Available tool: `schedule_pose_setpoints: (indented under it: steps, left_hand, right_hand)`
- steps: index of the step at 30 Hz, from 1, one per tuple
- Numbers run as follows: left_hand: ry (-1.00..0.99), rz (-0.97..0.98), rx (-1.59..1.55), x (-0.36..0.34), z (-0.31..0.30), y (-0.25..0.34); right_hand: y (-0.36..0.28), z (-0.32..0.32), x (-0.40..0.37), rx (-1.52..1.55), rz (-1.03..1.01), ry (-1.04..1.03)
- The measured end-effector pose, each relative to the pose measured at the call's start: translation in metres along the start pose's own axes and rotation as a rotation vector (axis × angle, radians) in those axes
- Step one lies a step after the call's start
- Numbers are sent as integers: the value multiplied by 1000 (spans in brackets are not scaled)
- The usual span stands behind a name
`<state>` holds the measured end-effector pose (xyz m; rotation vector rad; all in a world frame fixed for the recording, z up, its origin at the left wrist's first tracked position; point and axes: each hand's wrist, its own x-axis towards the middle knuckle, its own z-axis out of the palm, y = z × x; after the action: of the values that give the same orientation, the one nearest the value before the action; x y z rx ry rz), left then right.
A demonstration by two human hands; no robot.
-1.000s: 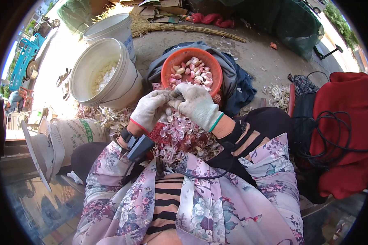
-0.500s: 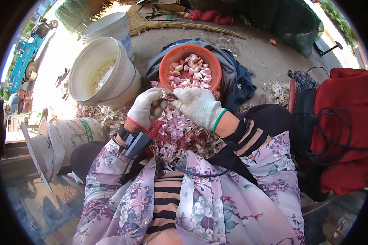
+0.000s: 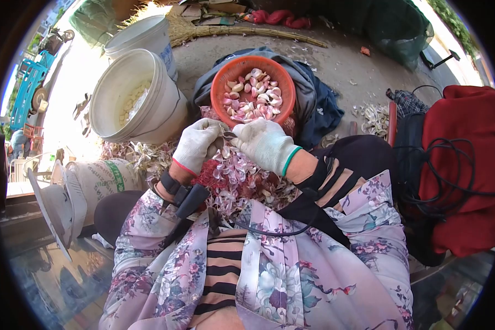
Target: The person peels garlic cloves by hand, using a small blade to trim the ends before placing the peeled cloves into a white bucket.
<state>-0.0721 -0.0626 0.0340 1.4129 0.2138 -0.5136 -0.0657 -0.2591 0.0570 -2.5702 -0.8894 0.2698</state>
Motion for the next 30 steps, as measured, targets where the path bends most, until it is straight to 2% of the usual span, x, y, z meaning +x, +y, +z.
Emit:
schedule_pose_setpoints:
  steps: [2,5,8,11,14,19,22,25,29,30]
  left_hand:
    - [-1,5,21,-3,1,4]
    - [-10,-14,9,-7,1,12]
    - [-30,-23,-48,-9,-1,16]
    - [-58,-10,-96,-6,-3,17]
    - [-125,1,-191,0,-6,9]
    - [-215,10,-372,6,-10,1]
    - [-161,33,-395,6,-7,-2]
    - [-95,21,-194,7,-5,-1]
    - [-49,-16,-185,2,0,6]
    - [-35,-15,-185,2,0,6]
  right_hand:
    - [5,5,-1,40,-51,40]
    - [11,16,-1,-72,-167,124]
    - [-1,0,0,476,79,-38]
    - [0,-2,6,938,460,-185]
    - [3,0,7,968,436,-123]
    - [-5,-8,4,778,388,-54]
    - [-5,-8,3,670,343,-32]
    - [-5,-8,4,567,299,-40]
    - [-7,-8,2,504,302,-31]
    - [-2,-4,2,419,230,86]
